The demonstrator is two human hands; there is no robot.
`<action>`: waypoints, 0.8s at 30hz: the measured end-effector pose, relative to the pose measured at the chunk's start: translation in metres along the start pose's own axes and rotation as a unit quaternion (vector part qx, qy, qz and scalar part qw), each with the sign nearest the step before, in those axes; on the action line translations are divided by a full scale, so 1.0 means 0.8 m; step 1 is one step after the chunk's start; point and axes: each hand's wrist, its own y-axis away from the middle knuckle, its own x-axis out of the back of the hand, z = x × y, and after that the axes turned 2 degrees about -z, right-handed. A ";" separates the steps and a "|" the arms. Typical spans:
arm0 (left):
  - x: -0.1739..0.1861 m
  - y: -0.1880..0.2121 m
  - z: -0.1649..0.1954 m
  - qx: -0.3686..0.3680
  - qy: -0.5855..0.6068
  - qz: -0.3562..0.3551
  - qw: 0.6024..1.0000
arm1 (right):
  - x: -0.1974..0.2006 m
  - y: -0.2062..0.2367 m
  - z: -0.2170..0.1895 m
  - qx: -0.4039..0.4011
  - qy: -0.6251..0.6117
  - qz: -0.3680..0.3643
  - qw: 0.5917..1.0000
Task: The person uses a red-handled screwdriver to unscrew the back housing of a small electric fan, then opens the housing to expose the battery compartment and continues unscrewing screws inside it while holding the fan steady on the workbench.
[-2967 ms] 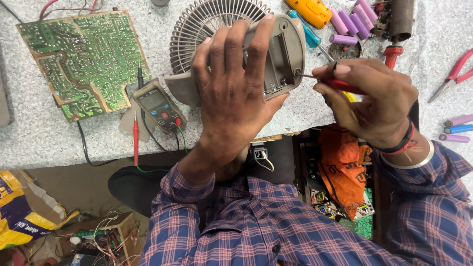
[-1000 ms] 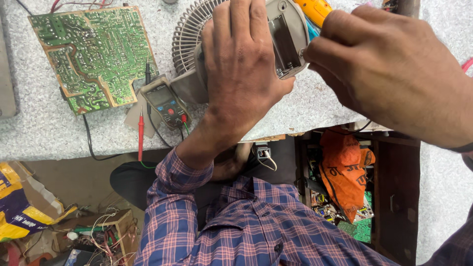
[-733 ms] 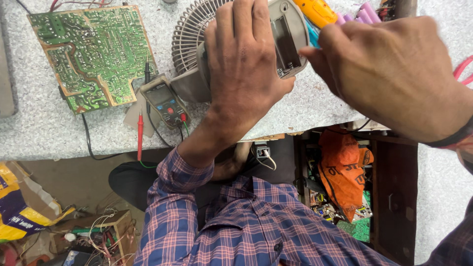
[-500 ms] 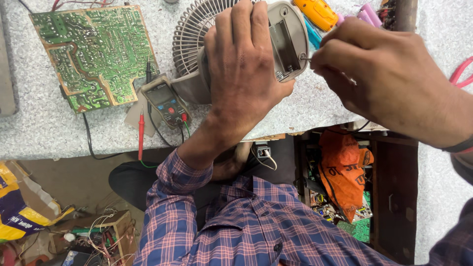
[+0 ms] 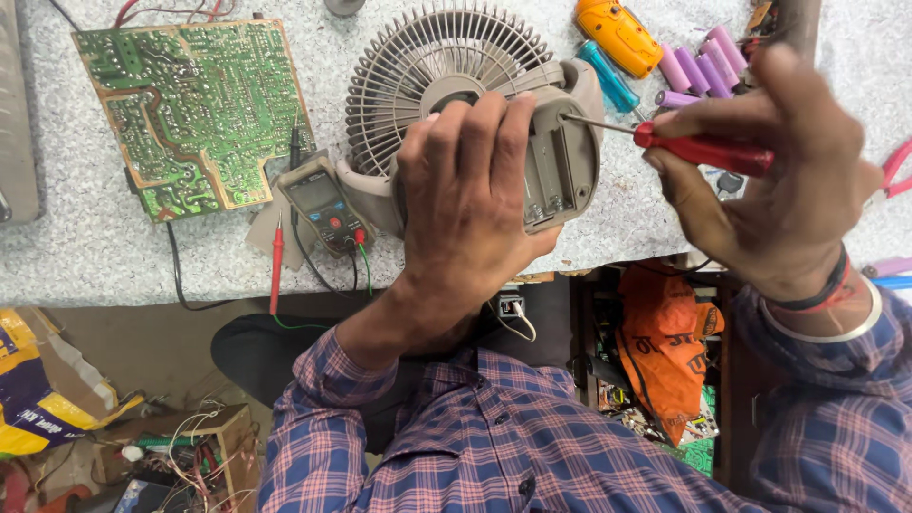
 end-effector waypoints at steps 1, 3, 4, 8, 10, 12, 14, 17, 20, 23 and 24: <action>-0.001 0.000 0.000 0.001 -0.002 0.002 1.000 | 0.002 -0.001 -0.006 -0.006 0.019 -0.009 1.000; -0.002 0.002 0.001 0.001 -0.005 0.003 1.000 | 0.003 -0.009 -0.017 -0.012 0.035 -0.023 0.999; -0.003 0.002 0.001 0.000 -0.005 0.003 1.000 | 0.003 -0.014 -0.021 -0.012 0.035 -0.028 0.999; -0.007 0.000 0.001 -0.007 -0.007 0.001 1.000 | 0.009 -0.039 -0.031 0.051 0.124 -0.052 0.990; -0.006 0.000 0.002 -0.005 -0.011 -0.003 1.000 | 0.008 -0.052 -0.037 0.064 0.143 -0.083 0.984; -0.005 -0.001 0.005 -0.001 -0.015 -0.011 1.000 | 0.008 -0.063 -0.045 0.080 0.197 -0.110 0.971; -0.004 -0.005 0.006 0.006 -0.018 -0.015 1.000 | 0.004 -0.075 -0.054 0.101 0.286 -0.130 0.944; -0.002 -0.009 0.008 0.008 -0.008 -0.010 1.000 | 0.008 -0.087 -0.067 0.036 0.357 -0.188 0.914; 0.001 -0.012 0.008 0.006 0.002 -0.003 1.000 | 0.012 -0.101 -0.070 0.052 0.315 -0.190 0.928; 0.003 -0.015 0.010 0.010 0.010 -0.001 1.000 | 0.020 -0.110 -0.068 0.089 0.266 -0.192 0.941; 0.003 -0.016 0.011 0.012 0.014 0.000 1.000 | 0.020 -0.110 -0.069 0.085 0.257 -0.196 0.943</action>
